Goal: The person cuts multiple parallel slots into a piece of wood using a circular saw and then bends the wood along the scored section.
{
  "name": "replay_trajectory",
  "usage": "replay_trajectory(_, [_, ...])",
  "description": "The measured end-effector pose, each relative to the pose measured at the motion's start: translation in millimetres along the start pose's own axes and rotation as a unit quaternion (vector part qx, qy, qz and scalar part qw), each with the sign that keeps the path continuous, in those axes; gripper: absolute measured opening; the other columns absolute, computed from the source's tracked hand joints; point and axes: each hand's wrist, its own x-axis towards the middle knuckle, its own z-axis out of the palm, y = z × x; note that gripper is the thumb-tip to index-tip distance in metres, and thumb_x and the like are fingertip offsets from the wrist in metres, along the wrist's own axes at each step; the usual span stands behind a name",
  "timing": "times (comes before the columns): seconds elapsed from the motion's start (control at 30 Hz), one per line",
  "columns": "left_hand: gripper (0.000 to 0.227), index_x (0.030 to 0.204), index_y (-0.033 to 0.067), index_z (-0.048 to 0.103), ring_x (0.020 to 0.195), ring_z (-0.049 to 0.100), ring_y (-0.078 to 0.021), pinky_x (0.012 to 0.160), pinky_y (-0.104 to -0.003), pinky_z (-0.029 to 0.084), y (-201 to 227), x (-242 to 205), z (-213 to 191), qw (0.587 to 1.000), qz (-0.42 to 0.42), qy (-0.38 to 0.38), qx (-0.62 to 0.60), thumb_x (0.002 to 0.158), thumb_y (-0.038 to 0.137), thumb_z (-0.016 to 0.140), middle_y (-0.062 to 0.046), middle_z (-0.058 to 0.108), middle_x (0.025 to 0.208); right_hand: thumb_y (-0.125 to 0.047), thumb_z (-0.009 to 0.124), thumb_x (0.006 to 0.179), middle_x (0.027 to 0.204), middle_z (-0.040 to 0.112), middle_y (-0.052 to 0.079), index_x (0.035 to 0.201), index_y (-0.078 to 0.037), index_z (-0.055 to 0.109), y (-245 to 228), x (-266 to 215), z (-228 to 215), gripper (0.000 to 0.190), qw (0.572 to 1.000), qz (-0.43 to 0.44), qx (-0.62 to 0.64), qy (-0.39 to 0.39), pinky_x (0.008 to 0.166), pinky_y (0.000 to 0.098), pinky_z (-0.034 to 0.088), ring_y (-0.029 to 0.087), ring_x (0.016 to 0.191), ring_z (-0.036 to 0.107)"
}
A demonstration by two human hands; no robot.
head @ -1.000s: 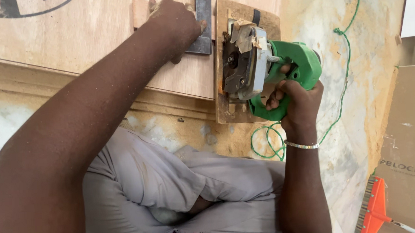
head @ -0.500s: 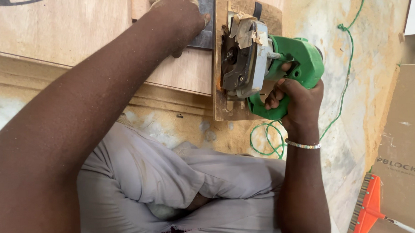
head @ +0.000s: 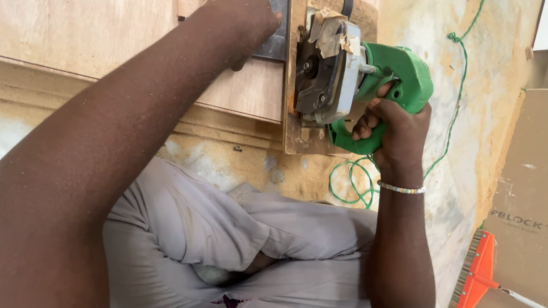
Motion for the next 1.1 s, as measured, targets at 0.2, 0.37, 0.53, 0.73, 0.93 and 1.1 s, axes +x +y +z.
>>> replay_trajectory(0.2, [0.077,0.131,0.0078,0.065,0.104,0.07,-0.0303,0.081,-0.042,0.061,0,-2,0,1.0,0.004,0.015,-0.003,0.062,0.007,0.097,-0.017,0.073,0.112,0.006,0.054,0.086,0.066,0.052,0.011,0.102,0.0,0.056,-4,3,4,0.018,1.0,0.005,-0.013,0.013,0.046,0.0397,0.049,0.022,0.047,0.051])
replay_trajectory(0.37, [0.061,0.121,0.0054,0.071,0.1,0.073,-0.0299,0.079,-0.041,0.063,0,-3,2,1.0,-0.001,0.023,0.001,0.065,0.007,0.096,-0.018,0.075,0.109,0.006,0.054,0.086,0.067,0.054,0.011,0.103,0.0,0.056,-4,7,5,0.018,1.0,-0.002,-0.021,0.014,0.046,0.0397,0.049,0.022,0.048,0.051])
replay_trajectory(0.53, [0.06,0.117,0.0069,0.071,0.099,0.071,-0.0297,0.078,-0.041,0.062,0,-4,1,0.999,0.003,0.049,0.013,0.062,0.007,0.096,-0.017,0.074,0.106,0.005,0.054,0.087,0.068,0.054,0.011,0.102,0.0,0.057,-4,13,4,0.016,1.0,-0.006,-0.012,0.003,0.046,0.0396,0.049,0.022,0.048,0.051])
replay_trajectory(0.73, [0.046,0.112,0.0088,0.073,0.099,0.073,-0.0279,0.082,-0.041,0.061,-1,-7,4,0.994,0.026,0.085,0.062,0.07,0.007,0.091,-0.015,0.077,0.101,0.006,0.054,0.086,0.066,0.053,0.011,0.102,0.0,0.057,-6,16,6,0.017,1.0,-0.011,-0.014,-0.004,0.046,0.0399,0.049,0.022,0.047,0.051])
replay_trajectory(0.93, [0.049,0.115,0.0095,0.071,0.096,0.074,-0.0272,0.081,-0.04,0.061,-1,-3,9,0.993,0.02,0.088,0.07,0.07,0.009,0.092,-0.015,0.077,0.099,0.006,0.054,0.087,0.066,0.054,0.011,0.102,0.001,0.058,-7,21,7,0.016,1.0,-0.01,-0.014,0.001,0.046,0.0403,0.05,0.022,0.047,0.052])
replay_trajectory(1.1, [0.061,0.131,0.009,0.066,0.092,0.076,-0.0267,0.076,-0.039,0.062,0,-2,4,0.996,0.022,0.024,0.082,0.075,0.007,0.089,-0.014,0.079,0.098,0.005,0.054,0.087,0.065,0.053,0.011,0.101,0.0,0.058,-7,28,8,0.016,1.0,-0.009,-0.012,0.004,0.045,0.0404,0.05,0.022,0.046,0.051])
